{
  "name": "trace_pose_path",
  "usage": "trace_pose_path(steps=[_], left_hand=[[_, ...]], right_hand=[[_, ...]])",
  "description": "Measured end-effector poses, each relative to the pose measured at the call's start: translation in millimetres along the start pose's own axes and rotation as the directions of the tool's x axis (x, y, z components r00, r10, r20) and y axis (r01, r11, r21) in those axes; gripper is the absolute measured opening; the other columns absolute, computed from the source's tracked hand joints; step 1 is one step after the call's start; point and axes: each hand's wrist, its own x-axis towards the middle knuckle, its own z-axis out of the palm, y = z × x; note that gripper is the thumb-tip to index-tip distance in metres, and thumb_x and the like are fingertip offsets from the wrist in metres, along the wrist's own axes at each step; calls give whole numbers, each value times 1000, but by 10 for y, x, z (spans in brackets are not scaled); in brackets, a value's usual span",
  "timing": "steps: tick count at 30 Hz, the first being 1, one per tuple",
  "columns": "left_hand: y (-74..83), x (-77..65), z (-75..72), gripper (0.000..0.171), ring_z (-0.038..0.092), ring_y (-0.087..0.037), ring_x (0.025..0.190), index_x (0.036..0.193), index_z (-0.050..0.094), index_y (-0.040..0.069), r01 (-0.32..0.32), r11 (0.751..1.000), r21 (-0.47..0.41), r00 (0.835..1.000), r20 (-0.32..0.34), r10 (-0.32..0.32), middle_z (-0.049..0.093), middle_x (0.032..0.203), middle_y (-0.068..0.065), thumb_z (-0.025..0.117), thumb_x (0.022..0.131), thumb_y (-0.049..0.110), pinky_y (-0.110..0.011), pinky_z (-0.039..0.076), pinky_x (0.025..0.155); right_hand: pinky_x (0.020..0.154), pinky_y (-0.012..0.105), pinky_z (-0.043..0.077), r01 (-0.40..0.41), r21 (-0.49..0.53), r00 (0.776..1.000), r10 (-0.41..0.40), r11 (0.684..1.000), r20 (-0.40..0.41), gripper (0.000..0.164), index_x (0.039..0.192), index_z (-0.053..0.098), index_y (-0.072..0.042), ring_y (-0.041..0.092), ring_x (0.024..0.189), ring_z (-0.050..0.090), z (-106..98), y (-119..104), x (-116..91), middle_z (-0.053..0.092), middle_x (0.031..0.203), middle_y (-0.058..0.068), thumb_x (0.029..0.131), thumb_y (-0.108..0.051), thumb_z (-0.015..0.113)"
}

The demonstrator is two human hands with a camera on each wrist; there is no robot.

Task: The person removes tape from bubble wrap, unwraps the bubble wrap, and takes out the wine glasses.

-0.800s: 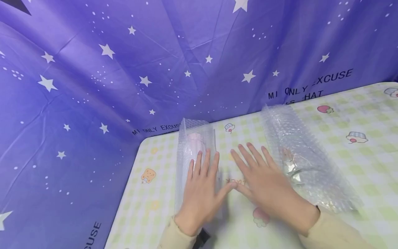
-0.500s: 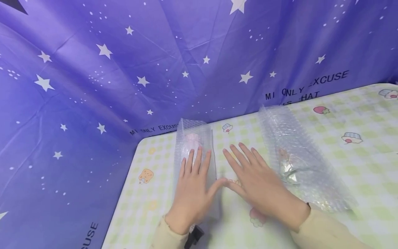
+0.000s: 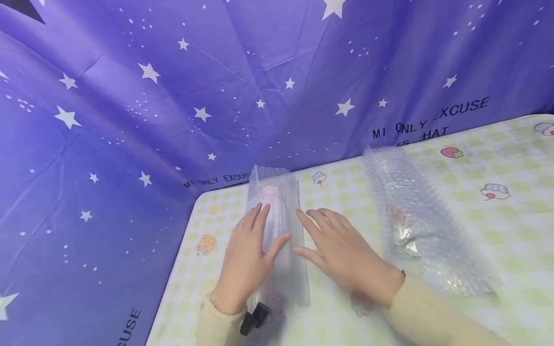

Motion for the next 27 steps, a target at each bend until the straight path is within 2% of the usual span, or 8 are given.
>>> trace_pose_path(steps=[4, 7, 18, 21, 27], left_hand=[[-152, -1, -90, 67, 47, -35, 135, 143, 48, 3, 38, 999, -32, 998, -45, -39, 51, 145, -19, 59, 96, 50, -50, 36, 114], [-258, -16, -126, 63, 51, -34, 131, 139, 53, 4, 63, 998, -22, 996, -60, -64, 55, 141, -18, 64, 94, 46, -50, 41, 110], [-446, 15, -104, 60, 55, -37, 126, 137, 56, 3, 85, 996, -25, 996, -14, -86, 57, 137, -20, 68, 93, 42, -53, 47, 103], [-485, 31, -72, 60, 55, -37, 126, 137, 56, 4, 89, 995, -34, 996, 1, -89, 57, 137, -19, 68, 93, 42, -53, 49, 100], [-531, 71, -9, 59, 55, -36, 125, 136, 56, 5, 118, 991, -69, 992, 52, -115, 58, 136, -18, 68, 93, 43, -54, 53, 92]], right_hand=[[113, 53, 32, 0, 31, 1000, -1, 1000, 20, 69, 156, 30, -12, 29, 136, 42, 15, -51, 72, 46, 146, 9, 102, -52, 45], [112, 54, 34, 1, 45, 1000, -2, 999, 22, 69, 156, 30, -11, 28, 137, 41, -7, -113, 125, 45, 148, 9, 103, -53, 43], [112, 55, 36, -56, 104, 995, 47, 993, 88, 75, 156, 28, -8, 29, 140, 39, -19, -233, 316, 40, 154, 12, 102, -59, 36], [111, 56, 37, -73, 139, 993, 58, 988, 105, 74, 155, 30, -6, 31, 140, 39, 16, -239, 415, 40, 153, 13, 101, -56, 43], [109, 53, 42, -65, 215, 992, 39, 974, 124, 69, 151, 33, 2, 35, 138, 42, 189, -190, 655, 42, 150, 19, 100, -38, 58]])
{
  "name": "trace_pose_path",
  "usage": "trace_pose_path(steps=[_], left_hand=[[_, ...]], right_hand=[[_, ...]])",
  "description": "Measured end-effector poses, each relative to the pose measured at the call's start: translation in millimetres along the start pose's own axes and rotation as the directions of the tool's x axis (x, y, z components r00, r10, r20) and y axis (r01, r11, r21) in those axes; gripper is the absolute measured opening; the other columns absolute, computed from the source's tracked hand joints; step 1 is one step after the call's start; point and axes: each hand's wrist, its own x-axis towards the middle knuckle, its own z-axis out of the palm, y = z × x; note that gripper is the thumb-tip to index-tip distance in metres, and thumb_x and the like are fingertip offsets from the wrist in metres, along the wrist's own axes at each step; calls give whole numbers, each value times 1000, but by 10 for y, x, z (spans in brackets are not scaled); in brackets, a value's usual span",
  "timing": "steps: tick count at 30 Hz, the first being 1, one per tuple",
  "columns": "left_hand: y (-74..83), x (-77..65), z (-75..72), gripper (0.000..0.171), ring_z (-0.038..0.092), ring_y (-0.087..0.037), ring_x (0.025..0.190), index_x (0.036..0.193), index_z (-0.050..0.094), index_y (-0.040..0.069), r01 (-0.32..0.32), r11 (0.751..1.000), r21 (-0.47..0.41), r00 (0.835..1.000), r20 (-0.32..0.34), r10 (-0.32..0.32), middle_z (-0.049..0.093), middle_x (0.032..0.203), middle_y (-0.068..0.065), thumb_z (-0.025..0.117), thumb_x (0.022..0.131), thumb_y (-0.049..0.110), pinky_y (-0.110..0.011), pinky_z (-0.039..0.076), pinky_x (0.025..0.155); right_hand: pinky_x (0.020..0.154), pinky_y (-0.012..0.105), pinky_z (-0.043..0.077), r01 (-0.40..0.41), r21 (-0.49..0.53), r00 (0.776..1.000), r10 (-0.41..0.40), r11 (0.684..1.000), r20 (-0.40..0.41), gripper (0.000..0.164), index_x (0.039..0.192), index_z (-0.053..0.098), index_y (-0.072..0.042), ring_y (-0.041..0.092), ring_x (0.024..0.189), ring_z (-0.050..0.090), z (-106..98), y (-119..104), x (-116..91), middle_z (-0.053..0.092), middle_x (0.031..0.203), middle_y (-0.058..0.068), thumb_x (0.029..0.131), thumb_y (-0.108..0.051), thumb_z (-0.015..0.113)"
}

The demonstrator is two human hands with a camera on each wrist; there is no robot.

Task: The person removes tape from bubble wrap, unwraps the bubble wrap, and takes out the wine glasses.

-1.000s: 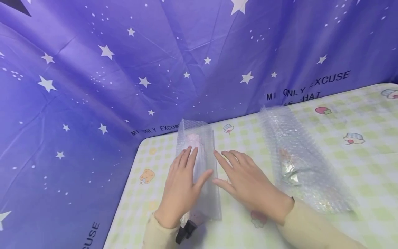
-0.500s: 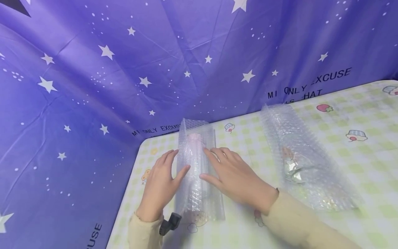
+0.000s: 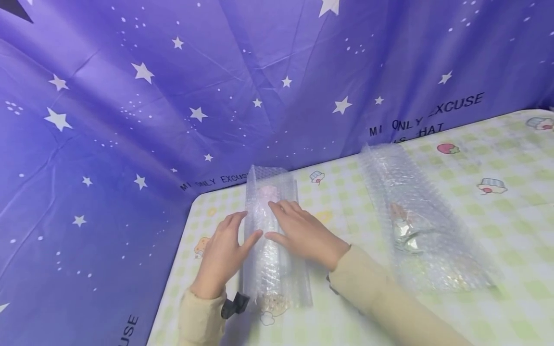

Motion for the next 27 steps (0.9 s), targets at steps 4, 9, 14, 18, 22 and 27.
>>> trace_pose_path(steps=[4, 9, 14, 18, 22, 27], left_hand=[[-8, 13, 28, 56, 58, -35, 121, 132, 59, 4, 7, 1000, 3, 1000, 15, -7, 60, 131, -18, 69, 92, 43, -53, 55, 87], [-19, 18, 50, 55, 62, -33, 112, 126, 64, 4, 17, 1000, 3, 999, 28, -18, 62, 125, -16, 68, 92, 46, -50, 57, 80], [-20, 24, 74, 58, 63, -32, 111, 126, 64, 5, 24, 1000, -13, 998, 52, -23, 61, 127, -14, 64, 92, 52, -50, 58, 79], [-12, 33, 101, 64, 63, -33, 111, 126, 65, 5, 11, 1000, -27, 997, 80, -9, 61, 128, -14, 62, 91, 58, -52, 58, 79], [-20, 33, 122, 67, 64, -34, 109, 126, 65, 4, 2, 1000, -16, 996, 88, 0, 63, 126, -15, 62, 90, 61, -51, 58, 77], [-33, 29, 127, 61, 66, -34, 106, 125, 65, 4, -7, 1000, -6, 996, 86, 8, 64, 123, -16, 66, 90, 55, -51, 58, 75]], right_hand=[[111, 53, 40, -15, 36, 999, 14, 999, 30, 68, 151, 33, 3, 36, 140, 39, 87, 72, 94, 41, 149, 21, 100, -33, 59], [104, 50, 47, -23, 76, 999, 20, 997, 31, 64, 150, 38, 0, 32, 131, 45, 172, 146, 165, 45, 143, 18, 100, -35, 59], [92, 43, 51, 5, 95, 1000, -4, 995, -11, 54, 143, 48, -3, 26, 117, 49, 232, 201, 205, 49, 131, 13, 99, -31, 62], [95, 43, 51, 2, 111, 999, 2, 994, -37, 47, 138, 54, -4, 25, 117, 49, 249, 222, 215, 50, 128, 11, 97, -25, 65], [97, 44, 50, 2, 124, 998, 5, 992, -59, 42, 133, 57, -4, 26, 116, 50, 254, 233, 226, 51, 126, 10, 97, -24, 66], [96, 45, 50, 10, 127, 996, 2, 992, -88, 33, 123, 61, -4, 26, 112, 53, 251, 259, 239, 54, 122, 9, 96, -22, 66]])
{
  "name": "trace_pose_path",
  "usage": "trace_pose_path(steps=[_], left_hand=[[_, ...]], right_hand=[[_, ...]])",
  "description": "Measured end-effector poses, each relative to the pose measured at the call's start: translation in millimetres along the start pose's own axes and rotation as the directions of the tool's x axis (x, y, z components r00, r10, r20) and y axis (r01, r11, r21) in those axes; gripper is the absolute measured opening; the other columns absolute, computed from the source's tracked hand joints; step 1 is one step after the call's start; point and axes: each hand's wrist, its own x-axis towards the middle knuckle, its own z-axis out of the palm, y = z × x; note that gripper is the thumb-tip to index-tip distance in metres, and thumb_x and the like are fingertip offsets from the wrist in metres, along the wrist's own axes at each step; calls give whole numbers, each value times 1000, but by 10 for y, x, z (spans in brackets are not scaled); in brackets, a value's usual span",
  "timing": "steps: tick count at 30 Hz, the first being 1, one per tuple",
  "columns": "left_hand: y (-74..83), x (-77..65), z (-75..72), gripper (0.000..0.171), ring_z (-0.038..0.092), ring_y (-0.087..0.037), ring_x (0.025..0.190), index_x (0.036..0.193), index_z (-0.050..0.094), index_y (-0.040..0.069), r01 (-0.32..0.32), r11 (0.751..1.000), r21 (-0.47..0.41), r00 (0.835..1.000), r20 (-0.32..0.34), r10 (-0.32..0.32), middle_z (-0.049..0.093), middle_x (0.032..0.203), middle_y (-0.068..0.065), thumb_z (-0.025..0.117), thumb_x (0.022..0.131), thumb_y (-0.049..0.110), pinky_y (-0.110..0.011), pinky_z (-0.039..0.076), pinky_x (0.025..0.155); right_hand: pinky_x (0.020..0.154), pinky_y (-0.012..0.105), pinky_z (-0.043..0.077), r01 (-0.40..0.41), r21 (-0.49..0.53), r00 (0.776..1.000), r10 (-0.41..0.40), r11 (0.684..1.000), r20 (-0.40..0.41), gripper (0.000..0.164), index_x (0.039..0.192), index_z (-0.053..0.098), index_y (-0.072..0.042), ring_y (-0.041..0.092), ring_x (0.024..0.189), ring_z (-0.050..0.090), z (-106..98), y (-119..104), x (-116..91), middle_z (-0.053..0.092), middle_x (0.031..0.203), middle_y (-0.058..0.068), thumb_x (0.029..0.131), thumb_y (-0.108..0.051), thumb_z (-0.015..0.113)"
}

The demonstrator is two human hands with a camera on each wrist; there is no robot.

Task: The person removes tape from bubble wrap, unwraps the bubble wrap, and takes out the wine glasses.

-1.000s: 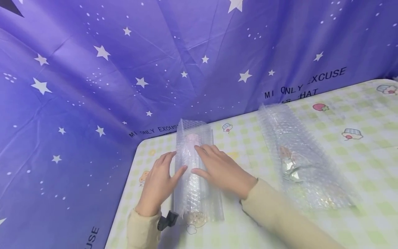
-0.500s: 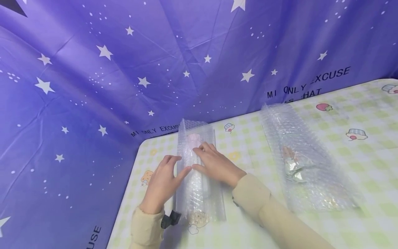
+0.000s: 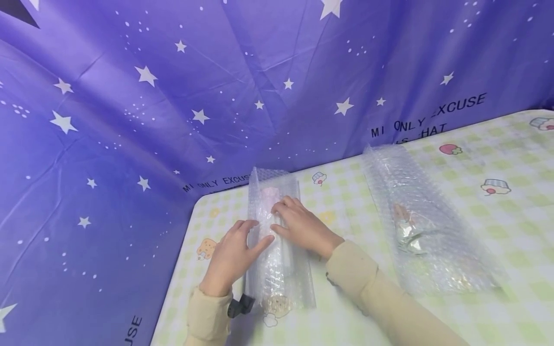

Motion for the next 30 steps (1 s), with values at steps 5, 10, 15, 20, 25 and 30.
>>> trace_pose_path(steps=[5, 10, 15, 20, 25, 30], left_hand=[[-3, 3, 1, 59, 66, -33, 104, 124, 65, 5, 1, 1000, 3, 1000, 3, -1, 65, 122, -16, 67, 89, 53, -50, 58, 73], [-9, 13, 4, 60, 66, -33, 104, 126, 64, 6, 12, 1000, 13, 1000, 19, -12, 64, 123, -16, 68, 89, 54, -49, 58, 73], [-4, 25, 19, 61, 66, -33, 104, 127, 62, 5, 22, 1000, 12, 999, 37, -23, 64, 122, -17, 70, 88, 51, -50, 58, 75], [-6, 26, 40, 61, 65, -33, 104, 128, 61, 4, 30, 999, 15, 999, 40, -31, 64, 121, -16, 71, 88, 49, -50, 58, 76], [-7, 26, 48, 59, 66, -33, 102, 127, 61, 4, 28, 999, 14, 999, 33, -29, 64, 118, -16, 72, 87, 47, -50, 57, 76], [-6, 27, 52, 58, 66, -32, 99, 126, 60, 3, 27, 1000, 10, 999, 35, -27, 64, 115, -15, 73, 88, 45, -48, 57, 75]], right_hand=[[97, 45, 50, 3, 0, 1000, -3, 1000, -16, 25, 116, 63, -6, 26, 113, 53, -11, 33, 7, 56, 120, 7, 96, -20, 65], [99, 45, 49, 2, 8, 1000, -2, 1000, -18, 19, 112, 63, -8, 26, 116, 53, -15, 62, 17, 56, 120, 6, 97, -19, 65], [101, 45, 48, 11, -5, 1000, -11, 1000, -14, 17, 111, 62, -9, 26, 117, 53, -14, 76, 21, 58, 118, 5, 97, -18, 65], [101, 44, 48, 18, -32, 1000, -18, 999, -19, 18, 110, 62, -8, 25, 115, 53, -19, 73, 22, 60, 114, 4, 96, -17, 66], [99, 42, 49, 26, -52, 999, -27, 998, -26, 19, 110, 62, -7, 23, 112, 54, -18, 69, 31, 61, 112, 5, 94, -16, 67], [98, 42, 50, 22, -53, 999, -24, 998, -35, 19, 109, 62, -6, 23, 111, 53, -23, 74, 29, 61, 111, 5, 94, -16, 68]])
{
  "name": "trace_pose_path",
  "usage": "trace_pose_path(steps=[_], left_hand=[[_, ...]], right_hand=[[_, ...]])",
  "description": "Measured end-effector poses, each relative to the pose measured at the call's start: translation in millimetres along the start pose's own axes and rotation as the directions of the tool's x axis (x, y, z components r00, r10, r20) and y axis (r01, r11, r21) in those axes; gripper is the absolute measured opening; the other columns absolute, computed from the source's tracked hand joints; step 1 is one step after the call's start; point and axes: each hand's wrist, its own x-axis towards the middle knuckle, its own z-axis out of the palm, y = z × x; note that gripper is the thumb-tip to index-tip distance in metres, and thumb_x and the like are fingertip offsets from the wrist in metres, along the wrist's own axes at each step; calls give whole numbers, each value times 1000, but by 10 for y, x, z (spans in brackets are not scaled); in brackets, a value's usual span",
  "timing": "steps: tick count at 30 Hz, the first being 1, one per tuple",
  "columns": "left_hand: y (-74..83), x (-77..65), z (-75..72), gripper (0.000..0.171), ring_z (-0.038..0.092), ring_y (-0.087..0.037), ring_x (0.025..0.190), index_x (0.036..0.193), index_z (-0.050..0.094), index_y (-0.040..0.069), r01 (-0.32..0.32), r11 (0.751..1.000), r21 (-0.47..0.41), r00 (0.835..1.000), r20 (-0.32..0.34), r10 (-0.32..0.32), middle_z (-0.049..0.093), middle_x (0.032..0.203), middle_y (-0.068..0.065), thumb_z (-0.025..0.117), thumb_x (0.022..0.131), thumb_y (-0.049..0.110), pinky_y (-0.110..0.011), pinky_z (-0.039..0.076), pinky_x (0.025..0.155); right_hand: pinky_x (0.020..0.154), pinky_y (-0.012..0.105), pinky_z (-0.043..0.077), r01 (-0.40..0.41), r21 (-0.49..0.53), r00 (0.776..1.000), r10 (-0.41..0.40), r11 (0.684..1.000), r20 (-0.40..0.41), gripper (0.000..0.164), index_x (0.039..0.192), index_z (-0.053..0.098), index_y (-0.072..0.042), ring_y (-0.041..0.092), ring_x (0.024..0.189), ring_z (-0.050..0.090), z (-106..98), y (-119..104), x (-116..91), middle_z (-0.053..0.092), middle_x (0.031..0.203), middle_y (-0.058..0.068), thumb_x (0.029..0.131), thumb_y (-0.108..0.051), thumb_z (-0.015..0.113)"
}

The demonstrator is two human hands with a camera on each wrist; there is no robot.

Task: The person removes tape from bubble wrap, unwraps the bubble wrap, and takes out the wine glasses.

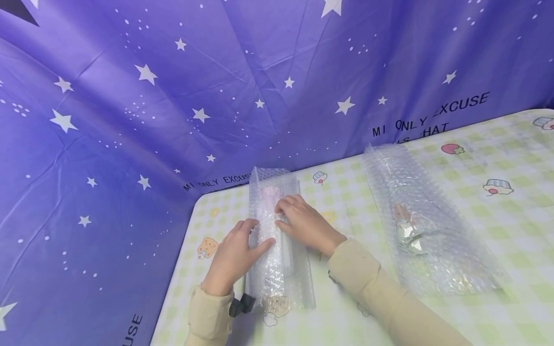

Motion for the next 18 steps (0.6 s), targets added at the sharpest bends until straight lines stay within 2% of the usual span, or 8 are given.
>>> trace_pose_path(steps=[6, 12, 18], left_hand=[[7, 2, 5, 57, 66, -31, 98, 126, 60, 4, 6, 1000, -7, 1000, 11, -6, 64, 114, -15, 72, 88, 45, -47, 57, 75], [14, -5, 8, 57, 66, -32, 99, 126, 60, 3, 11, 1000, -12, 1000, 13, -11, 64, 115, -15, 71, 89, 44, -48, 57, 77], [12, -7, 13, 56, 66, -32, 96, 125, 60, 3, 2, 1000, -10, 1000, 4, -2, 64, 111, -15, 72, 89, 43, -47, 57, 74]], right_hand=[[93, 42, 51, -28, -27, 1000, 28, 999, -13, 15, 105, 63, -6, 23, 106, 53, -18, 23, -22, 60, 109, 5, 96, -17, 66], [87, 40, 52, -38, -56, 999, 36, 998, -27, 3, 95, 62, -9, 22, 100, 56, -21, 62, -19, 62, 101, 3, 96, -12, 63], [78, 36, 50, -29, -58, 999, 26, 998, -47, 14, 85, 59, -14, 18, 90, 57, -25, 73, -2, 60, 88, -2, 97, -7, 60]])
